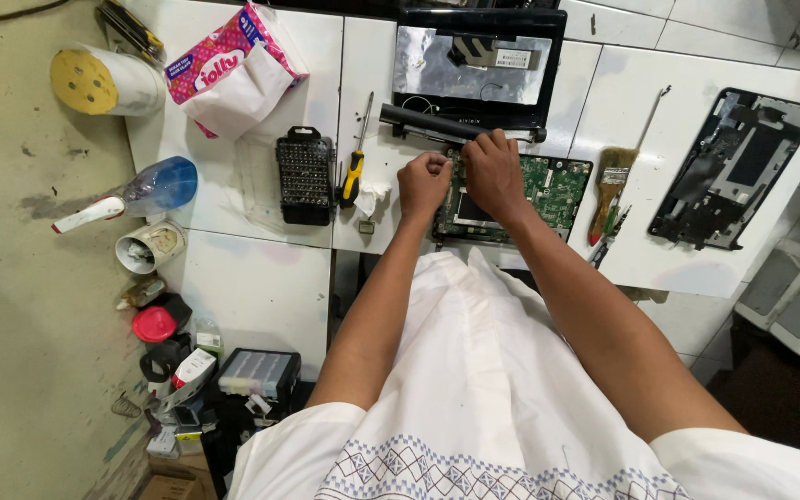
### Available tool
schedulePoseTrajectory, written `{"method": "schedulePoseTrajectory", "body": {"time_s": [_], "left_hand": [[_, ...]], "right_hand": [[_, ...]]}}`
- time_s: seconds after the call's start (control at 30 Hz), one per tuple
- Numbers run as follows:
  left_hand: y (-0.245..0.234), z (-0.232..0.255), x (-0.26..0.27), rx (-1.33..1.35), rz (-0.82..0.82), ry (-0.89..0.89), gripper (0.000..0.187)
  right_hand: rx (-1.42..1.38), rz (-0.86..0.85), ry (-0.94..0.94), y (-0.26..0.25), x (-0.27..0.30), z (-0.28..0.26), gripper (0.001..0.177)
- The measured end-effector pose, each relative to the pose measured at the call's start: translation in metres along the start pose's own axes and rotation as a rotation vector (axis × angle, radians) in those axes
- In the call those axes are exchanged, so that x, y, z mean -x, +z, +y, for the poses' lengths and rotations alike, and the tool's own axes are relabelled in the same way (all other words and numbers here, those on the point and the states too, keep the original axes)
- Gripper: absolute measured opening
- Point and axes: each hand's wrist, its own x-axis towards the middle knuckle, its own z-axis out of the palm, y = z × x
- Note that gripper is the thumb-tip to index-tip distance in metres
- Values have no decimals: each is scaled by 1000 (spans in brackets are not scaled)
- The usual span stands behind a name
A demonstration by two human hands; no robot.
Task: The person places a green circuit board on a white table and uses a screwdriver to tighten screws on the board. The person then picks up a small black component and attaches it to the circuit board.
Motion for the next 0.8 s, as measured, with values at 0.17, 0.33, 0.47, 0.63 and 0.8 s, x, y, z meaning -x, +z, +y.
{"method": "schedulePoseTrajectory", "body": {"time_s": [0.17,0.33,0.47,0.63,0.8], "left_hand": [[0,0,-1,-4,3,2,12],[0,0,0,-22,5,-28,12],[1,-3,-2,-28,-4,-13,13],[-3,5,0,-29,-37,57,14],[6,0,-9,-95,-56,259,16]], "right_hand": [[-1,5,-16,1,-1,2,15],[21,-8,-41,11,4,11,13],[-37,-27,-12,0,2,8,13],[-184,-74,2,-11,3,15,13],[-211,-113,14,3,4,27,12]]}}
